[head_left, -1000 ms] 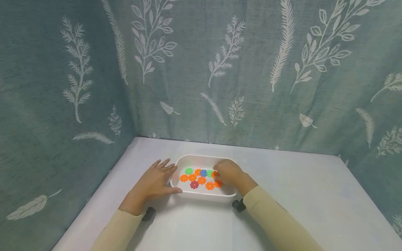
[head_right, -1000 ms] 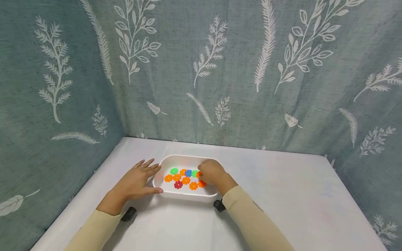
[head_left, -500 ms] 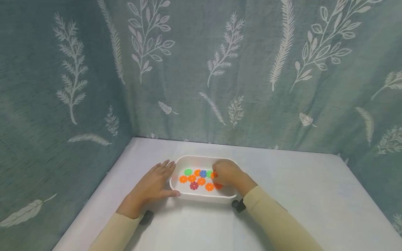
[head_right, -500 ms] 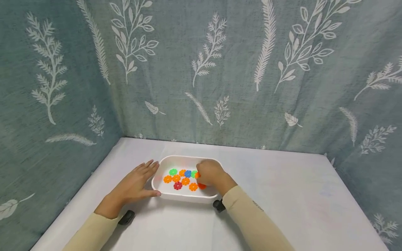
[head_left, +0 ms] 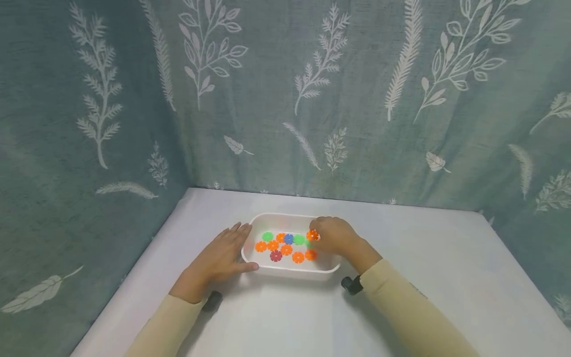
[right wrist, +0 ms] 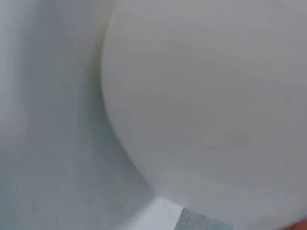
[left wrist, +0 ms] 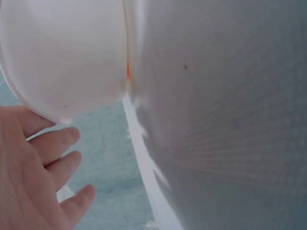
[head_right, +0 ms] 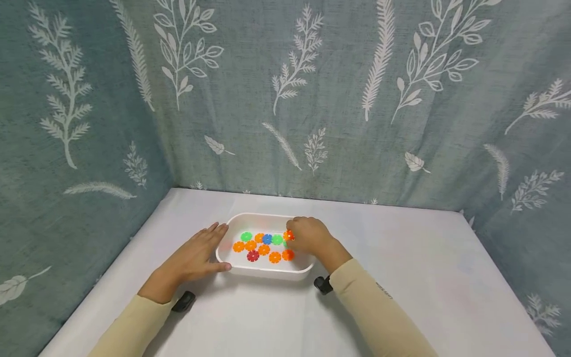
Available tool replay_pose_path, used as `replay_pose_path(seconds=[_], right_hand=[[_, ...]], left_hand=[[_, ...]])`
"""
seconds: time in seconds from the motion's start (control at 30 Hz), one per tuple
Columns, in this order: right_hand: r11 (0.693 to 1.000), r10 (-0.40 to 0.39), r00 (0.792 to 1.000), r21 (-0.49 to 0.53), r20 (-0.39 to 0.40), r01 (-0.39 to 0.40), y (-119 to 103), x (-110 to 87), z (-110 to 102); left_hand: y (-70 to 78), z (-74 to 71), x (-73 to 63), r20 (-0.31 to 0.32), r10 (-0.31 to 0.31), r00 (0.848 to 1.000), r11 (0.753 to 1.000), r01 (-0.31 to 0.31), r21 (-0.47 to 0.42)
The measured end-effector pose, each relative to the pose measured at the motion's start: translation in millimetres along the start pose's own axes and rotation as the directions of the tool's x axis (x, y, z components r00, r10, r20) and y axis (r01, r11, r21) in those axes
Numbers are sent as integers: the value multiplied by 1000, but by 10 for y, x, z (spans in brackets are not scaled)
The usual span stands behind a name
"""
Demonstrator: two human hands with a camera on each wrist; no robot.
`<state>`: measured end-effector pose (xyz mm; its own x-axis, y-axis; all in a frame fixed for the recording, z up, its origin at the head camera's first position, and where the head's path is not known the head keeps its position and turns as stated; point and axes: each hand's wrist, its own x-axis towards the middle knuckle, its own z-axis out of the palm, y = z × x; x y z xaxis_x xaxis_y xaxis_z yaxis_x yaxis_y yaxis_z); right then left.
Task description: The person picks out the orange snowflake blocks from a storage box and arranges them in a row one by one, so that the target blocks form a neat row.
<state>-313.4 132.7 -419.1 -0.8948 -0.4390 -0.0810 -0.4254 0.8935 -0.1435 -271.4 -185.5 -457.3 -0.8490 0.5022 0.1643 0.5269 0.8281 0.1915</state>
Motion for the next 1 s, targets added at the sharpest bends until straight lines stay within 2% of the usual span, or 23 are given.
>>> replay_pose_path(seconds=[0.2, 0.4, 0.57, 0.77, 1.0], right_hand=[[999, -41, 997, -19, -71, 40, 57, -116, -24], [1000, -30, 981, -4, -190, 30, 249, -271, -64], [999, 12, 970, 47, -243, -1, 415, -373, -81], [992, 76, 963, 121, -259, -46, 607, -500, -47], [987, 112, 970, 136, -214, -84, 840, -627, 60]], left_hand=[[-16, -18, -44, 2, -15, 1000, 1000, 15, -20], [-28, -36, -46, -19, -15, 1000, 1000, 14, -10], [-44, -31, -17, -18, -29, 999, 1000, 29, -7], [-36, -26, 15, -6, -27, 1000, 1000, 27, -11], [11, -41, 40, -4, -16, 1000, 1000, 16, -23]])
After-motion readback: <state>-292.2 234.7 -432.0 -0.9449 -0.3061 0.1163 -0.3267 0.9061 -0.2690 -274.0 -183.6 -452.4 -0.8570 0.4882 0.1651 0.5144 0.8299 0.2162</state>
